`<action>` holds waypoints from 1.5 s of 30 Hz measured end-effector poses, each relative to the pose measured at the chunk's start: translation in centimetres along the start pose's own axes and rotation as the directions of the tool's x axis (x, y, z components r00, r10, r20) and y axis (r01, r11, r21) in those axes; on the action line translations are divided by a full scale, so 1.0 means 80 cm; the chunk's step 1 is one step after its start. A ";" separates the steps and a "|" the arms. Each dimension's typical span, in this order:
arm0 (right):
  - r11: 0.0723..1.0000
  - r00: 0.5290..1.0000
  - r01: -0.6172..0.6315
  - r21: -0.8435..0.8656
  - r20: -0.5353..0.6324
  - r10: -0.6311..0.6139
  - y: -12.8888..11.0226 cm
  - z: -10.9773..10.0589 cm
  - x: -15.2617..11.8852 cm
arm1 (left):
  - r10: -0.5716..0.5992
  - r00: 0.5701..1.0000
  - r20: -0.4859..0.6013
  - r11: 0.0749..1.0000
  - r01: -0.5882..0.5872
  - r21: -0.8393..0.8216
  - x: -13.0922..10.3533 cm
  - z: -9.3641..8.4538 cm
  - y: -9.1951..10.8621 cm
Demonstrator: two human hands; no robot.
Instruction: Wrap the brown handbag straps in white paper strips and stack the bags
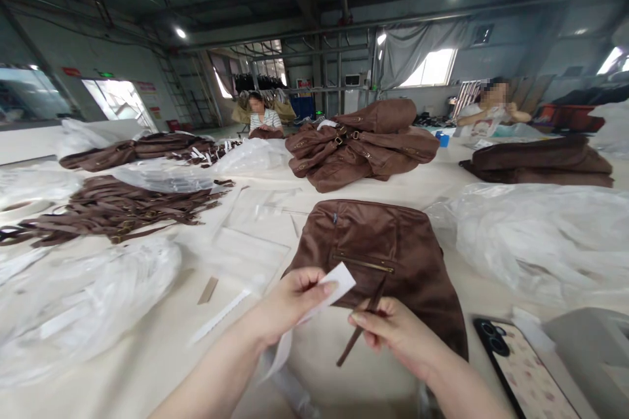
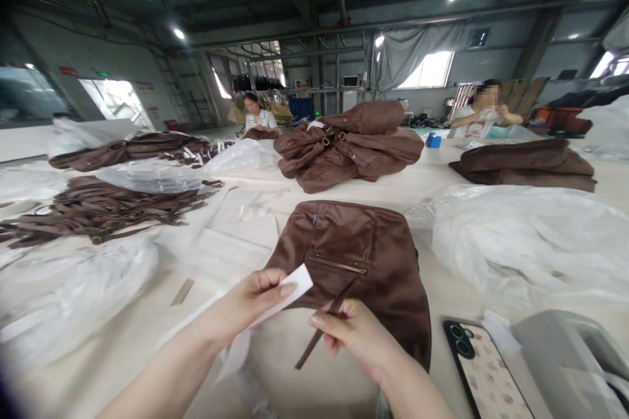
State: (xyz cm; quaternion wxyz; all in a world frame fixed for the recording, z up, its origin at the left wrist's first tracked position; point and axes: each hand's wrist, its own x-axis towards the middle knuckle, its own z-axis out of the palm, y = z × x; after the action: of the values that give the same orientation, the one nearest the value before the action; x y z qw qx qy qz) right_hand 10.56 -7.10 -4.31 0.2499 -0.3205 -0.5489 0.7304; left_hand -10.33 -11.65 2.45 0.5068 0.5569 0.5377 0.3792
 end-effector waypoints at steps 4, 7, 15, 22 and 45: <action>0.979 1.000 -0.019 0.202 -0.015 0.023 -0.007 0.002 -0.002 | -0.112 0.852 0.511 0.924 0.278 -0.262 -0.043 -0.002 0.036; 0.954 0.990 0.052 0.295 -0.140 -0.011 -0.012 0.002 -0.002 | -0.059 0.875 0.480 0.944 0.205 -0.257 -0.033 -0.006 0.033; 0.848 0.864 0.300 0.437 -0.501 -0.047 -0.034 -0.013 -0.003 | -0.064 0.979 0.194 0.960 0.007 0.278 0.026 -0.017 -0.017; 0.811 0.833 0.337 0.478 -0.552 -0.021 -0.039 -0.016 -0.004 | 0.018 0.983 0.184 0.926 -0.086 0.367 0.031 -0.018 -0.028; 0.955 0.942 0.129 0.267 -0.334 -0.034 -0.005 0.007 0.007 | 0.072 0.970 0.231 0.904 -0.162 0.396 0.026 0.016 -0.022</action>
State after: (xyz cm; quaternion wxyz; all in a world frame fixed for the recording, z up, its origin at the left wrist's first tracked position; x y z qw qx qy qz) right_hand 9.80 -6.93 -3.90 0.4111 -0.3740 -0.4018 0.7278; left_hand -9.21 -9.98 0.23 0.4082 0.7198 0.5141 0.2257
